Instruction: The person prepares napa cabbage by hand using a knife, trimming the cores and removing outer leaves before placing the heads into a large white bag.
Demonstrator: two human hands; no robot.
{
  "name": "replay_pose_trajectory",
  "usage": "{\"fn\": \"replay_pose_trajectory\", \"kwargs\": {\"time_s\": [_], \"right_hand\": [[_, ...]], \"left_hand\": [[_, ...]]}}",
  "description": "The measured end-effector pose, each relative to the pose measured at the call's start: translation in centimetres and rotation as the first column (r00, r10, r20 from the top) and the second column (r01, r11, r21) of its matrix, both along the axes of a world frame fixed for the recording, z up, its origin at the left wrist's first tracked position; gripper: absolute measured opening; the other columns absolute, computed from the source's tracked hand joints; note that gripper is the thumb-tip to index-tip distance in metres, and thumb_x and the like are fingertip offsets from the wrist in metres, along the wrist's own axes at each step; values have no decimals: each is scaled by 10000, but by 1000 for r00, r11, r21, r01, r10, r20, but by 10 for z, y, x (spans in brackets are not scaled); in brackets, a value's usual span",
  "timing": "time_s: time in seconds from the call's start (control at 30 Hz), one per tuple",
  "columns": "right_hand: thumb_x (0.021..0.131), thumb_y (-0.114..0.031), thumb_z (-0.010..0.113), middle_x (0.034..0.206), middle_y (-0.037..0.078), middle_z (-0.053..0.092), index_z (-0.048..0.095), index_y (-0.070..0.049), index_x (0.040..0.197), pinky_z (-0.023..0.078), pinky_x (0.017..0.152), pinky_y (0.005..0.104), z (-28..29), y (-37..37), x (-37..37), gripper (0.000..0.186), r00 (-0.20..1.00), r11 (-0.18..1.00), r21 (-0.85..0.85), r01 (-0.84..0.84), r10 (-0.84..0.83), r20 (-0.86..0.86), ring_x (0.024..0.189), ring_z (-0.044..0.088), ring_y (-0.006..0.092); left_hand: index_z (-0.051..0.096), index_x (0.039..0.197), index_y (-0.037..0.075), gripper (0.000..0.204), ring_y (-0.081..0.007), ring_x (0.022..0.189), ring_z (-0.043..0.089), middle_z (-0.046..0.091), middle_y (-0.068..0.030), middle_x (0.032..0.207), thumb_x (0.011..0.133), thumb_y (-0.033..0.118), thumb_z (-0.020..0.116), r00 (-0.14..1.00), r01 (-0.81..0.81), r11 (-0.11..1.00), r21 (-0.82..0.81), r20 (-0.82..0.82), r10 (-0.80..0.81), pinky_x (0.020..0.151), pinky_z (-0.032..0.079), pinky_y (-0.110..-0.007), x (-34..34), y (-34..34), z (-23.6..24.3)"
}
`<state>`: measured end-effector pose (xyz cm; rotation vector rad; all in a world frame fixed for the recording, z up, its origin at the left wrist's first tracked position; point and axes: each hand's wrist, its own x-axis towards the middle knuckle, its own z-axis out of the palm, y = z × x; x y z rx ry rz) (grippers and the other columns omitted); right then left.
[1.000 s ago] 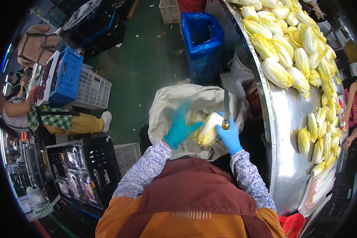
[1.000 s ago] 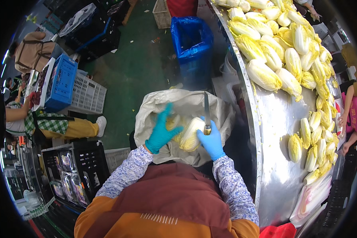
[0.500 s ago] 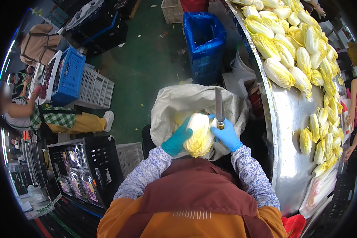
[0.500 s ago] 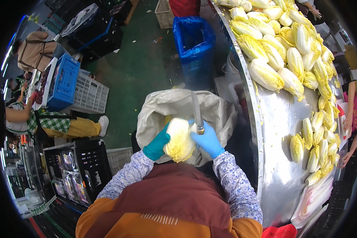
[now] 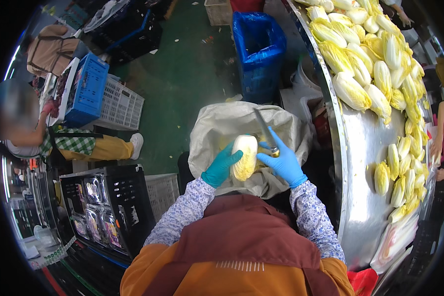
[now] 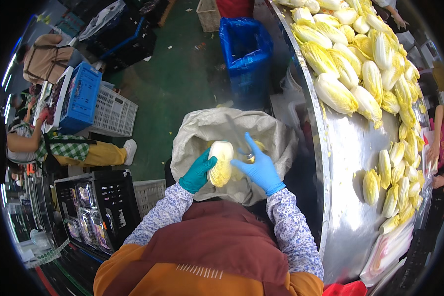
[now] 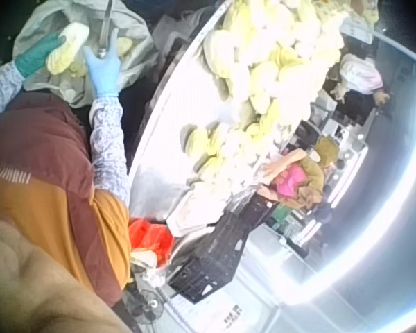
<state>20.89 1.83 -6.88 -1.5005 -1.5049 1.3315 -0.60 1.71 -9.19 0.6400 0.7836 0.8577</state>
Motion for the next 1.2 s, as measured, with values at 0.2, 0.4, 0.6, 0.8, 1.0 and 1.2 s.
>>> {"fn": "replay_pose_trajectory", "kwargs": {"time_s": [0.2, 0.4, 0.6, 0.8, 1.0, 1.2], "right_hand": [[806, -249, 690, 1020, 145, 644, 370, -136, 1427, 504, 743, 282, 16, -6, -1, 708, 977, 974, -204, -95, 52, -206, 802, 608, 145], [766, -145, 596, 871, 143, 644, 436, -122, 1347, 515, 689, 307, 17, -8, -10, 604, 994, 994, 34, -103, 104, -26, 720, 639, 198], [761, -137, 596, 834, 135, 644, 489, -97, 1293, 513, 656, 308, 10, -13, -5, 544, 968, 974, -227, 0, -56, -244, 677, 626, 185], [774, -126, 607, 842, 165, 661, 508, -71, 1252, 524, 682, 343, -6, -18, -21, 490, 982, 986, 8, 164, -165, 91, 742, 666, 256], [774, -101, 612, 900, 188, 654, 507, -63, 1236, 524, 686, 355, 5, -21, -38, 476, 940, 933, 120, 338, -340, -10, 756, 665, 275], [788, -91, 587, 1014, 188, 639, 482, -31, 1255, 513, 776, 348, -41, -5, 7, 483, 925, 936, 4, 352, -349, 154, 848, 648, 278]], "left_hand": [[331, 1401, 2, 655, -185, 1167, 505, 500, -98, 1294, 886, 258, 644, 983, 109, 992, -60, 152, -99, 989, 417, -315, 7, 1, 14], [332, 1400, -2, 663, -189, 1171, 504, 499, -100, 1300, 876, 246, 654, 989, 146, 985, 90, 6, -148, 989, 417, -320, 7, -2, 11], [340, 1397, 0, 646, -210, 1195, 499, 492, -107, 1314, 879, 245, 639, 964, 87, 995, -54, 258, -70, 1014, 407, -339, 3, -1, 4], [345, 1392, 14, 657, -211, 1223, 474, 448, -109, 1356, 875, 278, 653, 994, 2, 988, 151, -107, 14, 1001, 421, -323, 9, 2, -7], [485, 1283, 27, 545, -193, 1067, 555, 559, -99, 1180, 865, 326, 665, 944, -307, 949, -76, -147, 294, 928, 450, -315, 19, 4, -19], [538, 1224, 50, 414, -168, 1031, 580, 604, -54, 1117, 885, 265, 642, 870, -356, 852, -383, 196, 452, 908, 474, -326, 6, 5, -34]]}}
